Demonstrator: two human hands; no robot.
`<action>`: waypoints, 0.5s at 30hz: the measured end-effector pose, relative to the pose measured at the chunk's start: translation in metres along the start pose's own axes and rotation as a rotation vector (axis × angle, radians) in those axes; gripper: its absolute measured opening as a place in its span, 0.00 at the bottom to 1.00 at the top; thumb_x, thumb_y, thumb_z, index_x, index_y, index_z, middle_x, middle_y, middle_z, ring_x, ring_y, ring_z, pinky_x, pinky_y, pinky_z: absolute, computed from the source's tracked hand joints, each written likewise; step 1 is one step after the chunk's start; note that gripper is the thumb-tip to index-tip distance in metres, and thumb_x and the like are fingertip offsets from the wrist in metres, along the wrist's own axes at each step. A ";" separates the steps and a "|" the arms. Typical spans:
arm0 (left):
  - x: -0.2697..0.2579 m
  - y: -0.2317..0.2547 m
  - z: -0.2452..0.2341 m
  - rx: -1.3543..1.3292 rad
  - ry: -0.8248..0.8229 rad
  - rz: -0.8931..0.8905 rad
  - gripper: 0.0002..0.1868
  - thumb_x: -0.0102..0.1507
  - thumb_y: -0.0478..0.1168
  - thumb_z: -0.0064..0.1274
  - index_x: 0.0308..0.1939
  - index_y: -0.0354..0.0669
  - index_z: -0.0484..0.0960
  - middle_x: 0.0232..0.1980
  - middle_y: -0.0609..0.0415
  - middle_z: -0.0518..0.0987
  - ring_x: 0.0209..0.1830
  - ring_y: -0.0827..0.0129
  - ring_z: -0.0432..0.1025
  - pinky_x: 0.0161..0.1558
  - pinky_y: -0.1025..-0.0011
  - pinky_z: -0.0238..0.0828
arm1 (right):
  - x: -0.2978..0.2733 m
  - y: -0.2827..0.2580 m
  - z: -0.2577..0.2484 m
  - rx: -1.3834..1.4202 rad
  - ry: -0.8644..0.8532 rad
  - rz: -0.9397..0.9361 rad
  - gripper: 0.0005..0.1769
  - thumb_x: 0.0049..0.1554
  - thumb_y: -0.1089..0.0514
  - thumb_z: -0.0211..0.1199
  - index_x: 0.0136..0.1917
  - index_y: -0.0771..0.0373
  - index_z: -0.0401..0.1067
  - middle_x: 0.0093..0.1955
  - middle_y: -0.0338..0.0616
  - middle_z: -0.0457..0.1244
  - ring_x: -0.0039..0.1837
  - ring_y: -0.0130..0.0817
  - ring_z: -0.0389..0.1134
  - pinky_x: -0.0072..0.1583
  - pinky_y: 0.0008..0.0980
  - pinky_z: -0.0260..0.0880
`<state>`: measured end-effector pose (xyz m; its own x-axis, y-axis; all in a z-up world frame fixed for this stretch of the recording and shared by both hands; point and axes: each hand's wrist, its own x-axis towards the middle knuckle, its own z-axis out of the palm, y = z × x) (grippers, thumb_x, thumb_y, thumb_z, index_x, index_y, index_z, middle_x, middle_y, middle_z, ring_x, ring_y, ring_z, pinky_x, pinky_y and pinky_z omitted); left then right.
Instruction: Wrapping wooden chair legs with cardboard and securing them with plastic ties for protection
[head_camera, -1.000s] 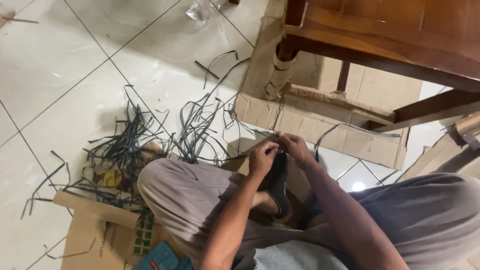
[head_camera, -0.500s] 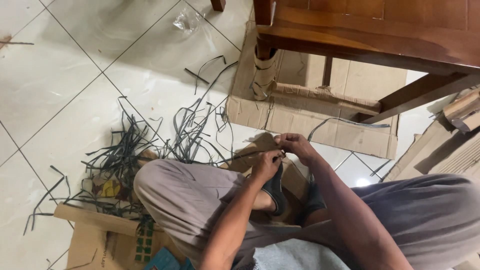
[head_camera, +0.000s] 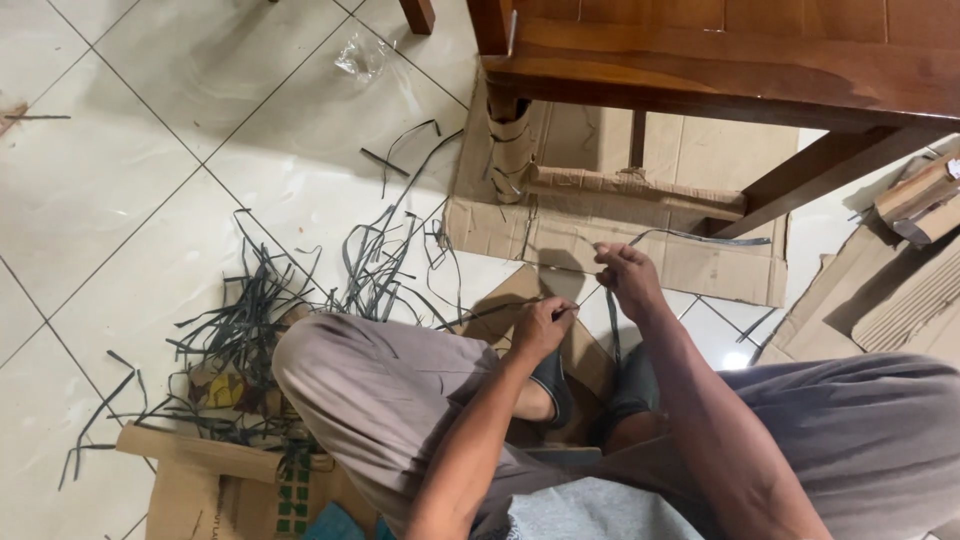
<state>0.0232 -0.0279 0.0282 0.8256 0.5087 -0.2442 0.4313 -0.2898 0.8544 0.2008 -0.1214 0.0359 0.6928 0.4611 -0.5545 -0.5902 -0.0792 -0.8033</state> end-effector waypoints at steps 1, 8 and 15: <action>0.000 0.000 0.001 0.002 -0.004 0.002 0.08 0.61 0.43 0.57 0.43 0.55 0.87 0.40 0.50 0.86 0.46 0.51 0.81 0.49 0.56 0.80 | 0.002 0.000 -0.003 0.003 0.003 -0.001 0.06 0.57 0.58 0.70 0.45 0.60 0.74 0.40 0.42 0.66 0.34 0.22 0.61 0.44 0.25 0.72; 0.005 -0.009 0.012 0.056 -0.047 -0.035 0.10 0.62 0.46 0.55 0.44 0.52 0.86 0.40 0.48 0.86 0.46 0.50 0.81 0.50 0.53 0.79 | 0.012 0.009 -0.026 0.073 0.128 -0.041 0.08 0.59 0.58 0.68 0.48 0.62 0.73 0.37 0.38 0.62 0.31 0.20 0.53 0.35 0.22 0.60; 0.003 0.019 -0.004 0.084 0.006 0.080 0.08 0.64 0.44 0.54 0.44 0.54 0.86 0.40 0.49 0.86 0.46 0.52 0.81 0.49 0.53 0.79 | 0.006 0.005 -0.029 0.093 0.419 -0.106 0.10 0.63 0.54 0.63 0.44 0.60 0.66 0.32 0.31 0.50 0.28 0.19 0.50 0.29 0.20 0.53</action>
<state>0.0327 -0.0285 0.0453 0.8564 0.4863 -0.1735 0.3932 -0.3964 0.8296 0.2141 -0.1447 0.0219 0.8482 0.0623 -0.5260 -0.5287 0.0383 -0.8480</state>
